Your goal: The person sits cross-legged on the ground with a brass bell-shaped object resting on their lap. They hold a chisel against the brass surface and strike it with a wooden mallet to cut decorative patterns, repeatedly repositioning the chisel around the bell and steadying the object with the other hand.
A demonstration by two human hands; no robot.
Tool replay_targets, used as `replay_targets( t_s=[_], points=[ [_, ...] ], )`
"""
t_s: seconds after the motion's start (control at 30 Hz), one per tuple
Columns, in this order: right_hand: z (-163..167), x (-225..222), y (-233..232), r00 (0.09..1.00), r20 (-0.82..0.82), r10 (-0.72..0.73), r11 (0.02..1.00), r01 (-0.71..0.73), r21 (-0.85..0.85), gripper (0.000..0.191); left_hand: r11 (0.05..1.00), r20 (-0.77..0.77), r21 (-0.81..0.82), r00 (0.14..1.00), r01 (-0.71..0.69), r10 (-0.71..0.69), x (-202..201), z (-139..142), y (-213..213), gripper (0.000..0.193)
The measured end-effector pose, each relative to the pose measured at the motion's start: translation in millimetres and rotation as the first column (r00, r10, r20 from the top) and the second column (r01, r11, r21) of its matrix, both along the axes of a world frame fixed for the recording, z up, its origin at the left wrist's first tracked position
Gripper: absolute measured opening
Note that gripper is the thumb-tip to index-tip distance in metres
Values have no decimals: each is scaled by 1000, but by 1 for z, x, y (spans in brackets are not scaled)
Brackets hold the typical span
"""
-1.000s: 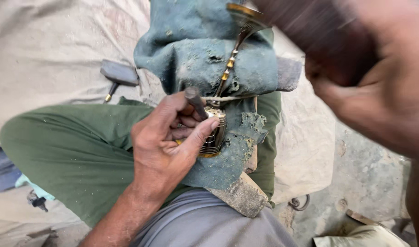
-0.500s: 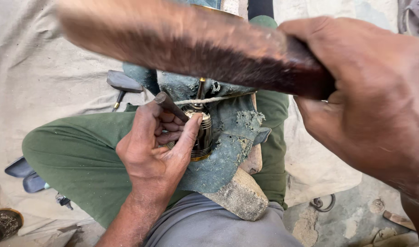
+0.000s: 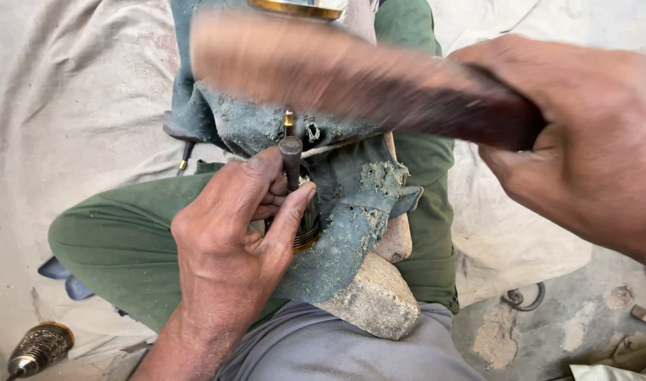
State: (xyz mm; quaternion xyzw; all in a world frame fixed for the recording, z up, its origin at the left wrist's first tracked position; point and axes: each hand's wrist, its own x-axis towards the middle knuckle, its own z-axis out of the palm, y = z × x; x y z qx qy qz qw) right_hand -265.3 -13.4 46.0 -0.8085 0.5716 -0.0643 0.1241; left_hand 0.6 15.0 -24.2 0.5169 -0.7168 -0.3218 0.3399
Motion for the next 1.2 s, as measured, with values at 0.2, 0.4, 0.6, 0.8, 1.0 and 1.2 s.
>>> replay_targets(
  t_s=[0.2,0.4,0.6,0.8,1.0,1.2],
  points=[
    [-22,-9,18,976,43,-214,967,206,149,38,993,82,25,990,112,-114,-1,7,-7,38],
    [-53,-28,42,949,127,-287,941,256,220,34,980,118,48,973,195,-200,-1,13,-11,36],
    [-83,-34,66,916,177,-361,907,300,296,33,950,193,108,931,294,-310,-1,16,-17,35],
    [-107,-35,92,865,207,-457,873,392,290,28,924,225,83,896,373,-382,-1,14,-19,36],
    [-137,-29,123,767,329,-550,828,452,331,19,863,267,253,825,438,-497,-4,18,-26,26],
    [-158,-17,155,683,403,-609,793,539,285,25,824,304,177,766,539,-566,-3,13,-27,47]
  ],
)
